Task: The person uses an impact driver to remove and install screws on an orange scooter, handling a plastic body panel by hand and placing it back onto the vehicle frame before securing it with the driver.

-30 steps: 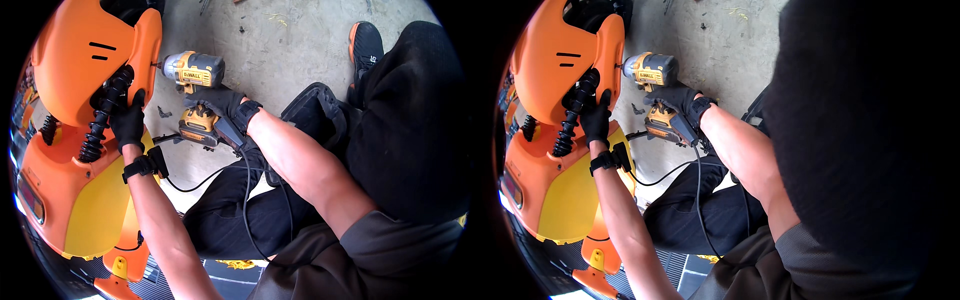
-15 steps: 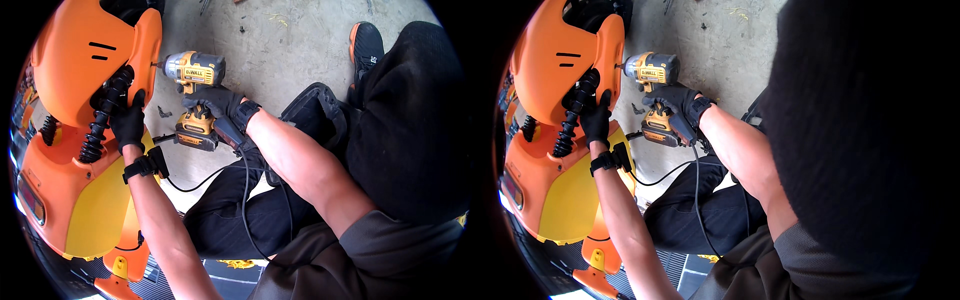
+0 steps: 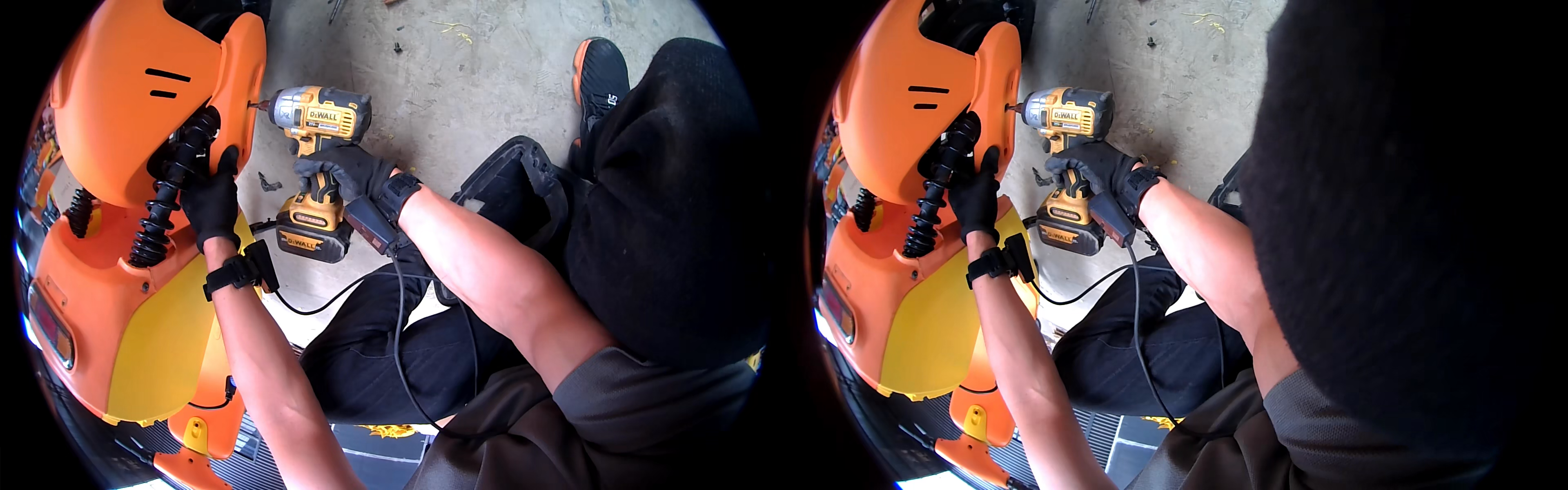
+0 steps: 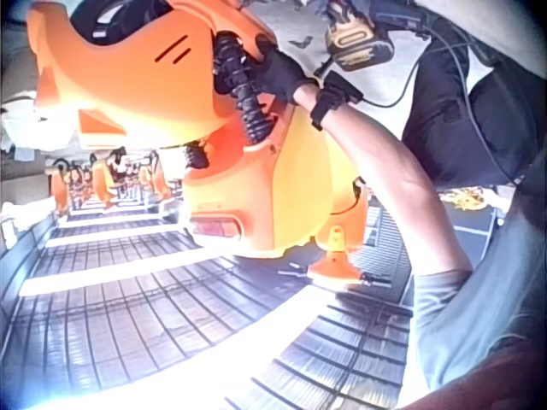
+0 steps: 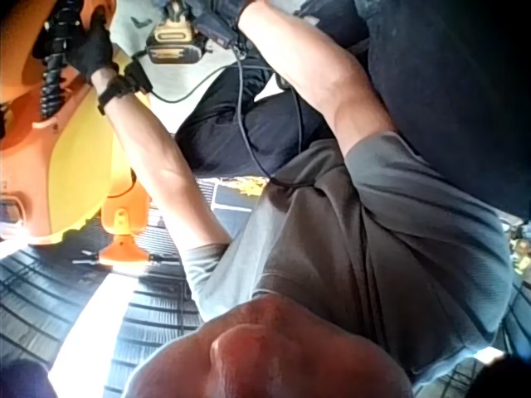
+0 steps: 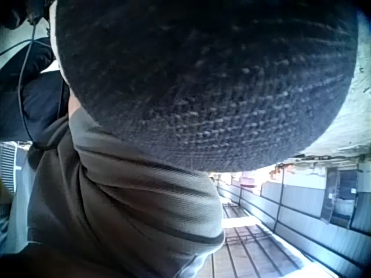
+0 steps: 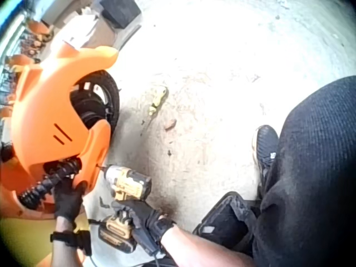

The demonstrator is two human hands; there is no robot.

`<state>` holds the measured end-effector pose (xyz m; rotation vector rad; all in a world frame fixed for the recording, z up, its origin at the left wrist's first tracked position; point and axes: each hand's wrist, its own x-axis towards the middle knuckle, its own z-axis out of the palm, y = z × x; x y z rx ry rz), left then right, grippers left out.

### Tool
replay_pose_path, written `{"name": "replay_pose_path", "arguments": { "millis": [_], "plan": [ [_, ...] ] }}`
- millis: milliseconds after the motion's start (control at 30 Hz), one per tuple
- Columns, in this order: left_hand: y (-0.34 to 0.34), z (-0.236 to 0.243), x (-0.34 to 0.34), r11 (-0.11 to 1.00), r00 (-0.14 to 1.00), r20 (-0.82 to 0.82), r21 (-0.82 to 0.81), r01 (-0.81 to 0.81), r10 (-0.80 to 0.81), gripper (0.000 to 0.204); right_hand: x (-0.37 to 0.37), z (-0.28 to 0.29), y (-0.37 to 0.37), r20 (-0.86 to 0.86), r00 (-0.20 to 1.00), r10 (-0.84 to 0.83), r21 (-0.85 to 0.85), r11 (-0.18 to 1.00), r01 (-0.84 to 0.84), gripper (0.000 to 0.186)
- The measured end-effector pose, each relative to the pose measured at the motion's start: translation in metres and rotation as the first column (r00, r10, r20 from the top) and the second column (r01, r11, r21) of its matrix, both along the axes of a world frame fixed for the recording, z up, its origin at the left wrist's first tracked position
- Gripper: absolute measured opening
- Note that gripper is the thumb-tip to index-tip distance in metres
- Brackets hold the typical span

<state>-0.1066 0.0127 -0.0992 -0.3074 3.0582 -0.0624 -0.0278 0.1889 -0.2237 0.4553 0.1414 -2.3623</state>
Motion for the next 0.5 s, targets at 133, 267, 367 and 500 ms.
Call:
{"name": "replay_pose_path", "arguments": {
  "millis": [133,267,367,500],
  "plan": [
    [-0.006,-0.001,0.001,0.999,0.999,-0.028,-0.031,0.017,-0.018,0.053,0.001,-0.002,-0.003,-0.022,1.0,-0.001,-0.034,0.999,0.0,0.036],
    [-0.003,-0.001,0.0,1.0,1.0,0.001,-0.03,-0.003,0.003,0.054,0.001,-0.002,-0.004,-0.005,1.0,-0.025,-0.074,0.997,0.025,0.039],
    [-0.005,0.0,0.0,0.999,1.0,-0.004,-0.036,0.018,-0.018,0.054,0.003,0.003,-0.005,0.038,0.999,-0.028,-0.093,0.995,0.031,0.039],
    [-0.002,0.0,0.001,1.0,1.0,-0.002,0.001,0.011,-0.011,0.054,0.003,0.012,-0.005,0.062,0.995,-0.081,-0.115,0.99,0.087,0.037]
  ]
}}
